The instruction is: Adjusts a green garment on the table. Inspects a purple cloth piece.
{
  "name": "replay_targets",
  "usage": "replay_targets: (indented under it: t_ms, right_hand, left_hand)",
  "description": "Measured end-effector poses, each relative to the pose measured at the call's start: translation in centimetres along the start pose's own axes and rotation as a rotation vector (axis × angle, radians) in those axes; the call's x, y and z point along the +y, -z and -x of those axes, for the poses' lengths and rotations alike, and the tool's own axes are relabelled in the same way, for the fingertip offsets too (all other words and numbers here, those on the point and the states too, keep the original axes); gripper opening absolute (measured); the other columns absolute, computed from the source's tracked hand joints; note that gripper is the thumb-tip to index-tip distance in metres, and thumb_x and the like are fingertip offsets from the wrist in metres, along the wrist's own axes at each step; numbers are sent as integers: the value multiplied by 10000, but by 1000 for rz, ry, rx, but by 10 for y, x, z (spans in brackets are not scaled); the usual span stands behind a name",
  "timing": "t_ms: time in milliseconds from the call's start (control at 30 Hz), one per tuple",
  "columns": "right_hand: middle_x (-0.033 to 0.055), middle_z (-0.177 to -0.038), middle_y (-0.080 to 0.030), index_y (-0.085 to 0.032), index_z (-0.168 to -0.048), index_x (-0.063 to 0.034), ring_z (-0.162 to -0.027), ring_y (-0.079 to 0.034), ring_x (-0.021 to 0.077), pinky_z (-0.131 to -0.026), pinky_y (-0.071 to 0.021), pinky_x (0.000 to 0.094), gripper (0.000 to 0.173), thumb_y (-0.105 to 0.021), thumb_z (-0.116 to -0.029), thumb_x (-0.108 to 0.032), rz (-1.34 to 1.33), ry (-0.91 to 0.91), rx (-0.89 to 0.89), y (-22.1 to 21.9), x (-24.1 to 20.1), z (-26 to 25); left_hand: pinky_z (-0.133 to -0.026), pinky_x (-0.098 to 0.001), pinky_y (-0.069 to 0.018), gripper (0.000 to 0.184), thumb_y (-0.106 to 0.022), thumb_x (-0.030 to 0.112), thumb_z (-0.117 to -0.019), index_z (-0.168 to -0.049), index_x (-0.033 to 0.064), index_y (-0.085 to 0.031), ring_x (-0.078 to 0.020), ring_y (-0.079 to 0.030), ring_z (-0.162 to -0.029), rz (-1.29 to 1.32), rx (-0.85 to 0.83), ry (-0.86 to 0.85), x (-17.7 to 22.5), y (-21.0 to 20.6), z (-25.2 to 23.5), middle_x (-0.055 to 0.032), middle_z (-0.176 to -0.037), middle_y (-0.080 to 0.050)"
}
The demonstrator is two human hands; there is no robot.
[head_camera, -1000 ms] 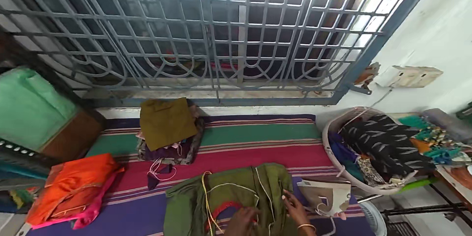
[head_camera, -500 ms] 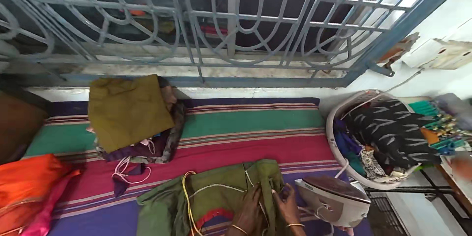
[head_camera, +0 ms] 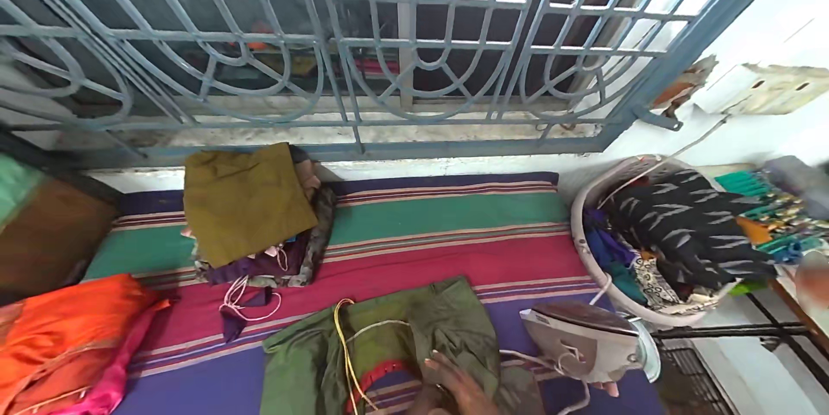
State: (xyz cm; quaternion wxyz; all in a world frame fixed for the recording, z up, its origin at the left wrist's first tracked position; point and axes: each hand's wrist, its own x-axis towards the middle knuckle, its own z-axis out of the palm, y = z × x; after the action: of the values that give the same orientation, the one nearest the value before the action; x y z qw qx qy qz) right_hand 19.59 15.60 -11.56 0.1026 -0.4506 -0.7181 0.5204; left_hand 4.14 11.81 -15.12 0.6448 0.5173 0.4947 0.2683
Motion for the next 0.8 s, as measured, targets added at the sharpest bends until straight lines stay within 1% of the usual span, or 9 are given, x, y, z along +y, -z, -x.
replay_targets:
  t_ms: [100, 200, 300, 367, 433, 500, 633, 733, 800]
  right_hand:
    - [199, -1374, -632, -629, -1335, 39, -1282, -613, 290, -1109, -481, 443, 397, -642, -975, -130, -79, 74, 277, 10, 14, 15]
    - [180, -1339, -657, -639, -1339, -3, -1267, -615, 313, -1112, -459, 475, 387, -611, -999, -187, 80, -152, 327, 32, 44, 29]
    - [239, -1497, -509, -496, -1488, -21, -1427, -435, 414, -1210, -276, 576, 678, -700, -958, -391, 307, -451, 15, 45, 85, 41]
    - [258, -1483, -514, -476, -1499, -12, -1428, -421, 439, -1214, -203, 637, 751, -760, -913, -386, 372, -532, -74, 41, 102, 49]
    - [254, -1353, -617, -539, -1438, -12, -1310, -545, 430, -1167, -308, 627, 644, -774, -907, -292, 326, -523, -67, 39, 108, 59]
    - [224, -1196, -685, -607, -1345, -8, -1121, -657, 355, -1028, -481, 534, 471, -742, -933, -193, 85, -423, -90, 44, 104, 71]
    - [17, -1023, -696, -643, -1161, -11, -910, -665, 71, -856, -566, 292, 281, -670, -891, -84, -515, -232, -69, 37, 109, 94]
    - [224, -1179, -684, -652, -1250, 58, -1072, -666, 300, -998, -508, 473, 354, -711, -949, -119, -210, -428, -189, 22, 136, 94]
    - [254, -1270, -648, -618, -1315, 56, -1154, -643, 339, -1041, -485, 489, 386, -682, -977, -121, -187, -486, -164, 18, 150, 97]
  left_hand:
    - [-1104, -496, -433, 360, -510, 145, -1050, -1214, -145, -642, -401, -616, -1219, -365, 30, 182, 14, -6, 1, -307, -1252, -653]
    - [-1149, -545, -369, 452, -569, 259, -1034, -1284, -113, -627, -421, -545, -1324, -481, -18, 452, -13, -11, -11, -308, -1339, -611]
    - [-1103, -459, -449, 510, -715, 152, -921, -1302, -146, -554, -351, -605, -1237, -96, 172, 352, -54, -13, 4, -299, -1278, -626]
    - [-1051, -368, -494, 599, -726, 68, -870, -1364, -141, -460, -233, -625, -1171, 268, 245, 212, -63, -19, 11, -236, -1263, -626]
    - [-934, -316, -543, 517, -640, 61, -911, -1341, -121, -417, -137, -649, -1019, 563, 375, 143, -60, -26, 4, -158, -1146, -637]
    - [-888, -343, -564, 454, -601, 101, -1012, -1375, -106, -424, -167, -664, -986, 695, 521, 181, -43, -22, -6, -181, -1150, -646]
    - [-806, -340, -569, 403, -535, 173, -1067, -1372, -70, -438, -171, -661, -916, 610, 664, 240, -19, 0, -15, -172, -1110, -640]
    - [-1043, -447, -490, 500, -573, 171, -1053, -1446, -97, -420, -311, -599, -1221, 440, 638, 381, -71, -5, -16, -276, -1368, -567]
    - [-1009, -477, -496, 441, -563, 156, -1057, -1393, -111, -464, -337, -606, -1171, 448, 631, 471, -96, -14, -10, -292, -1318, -581]
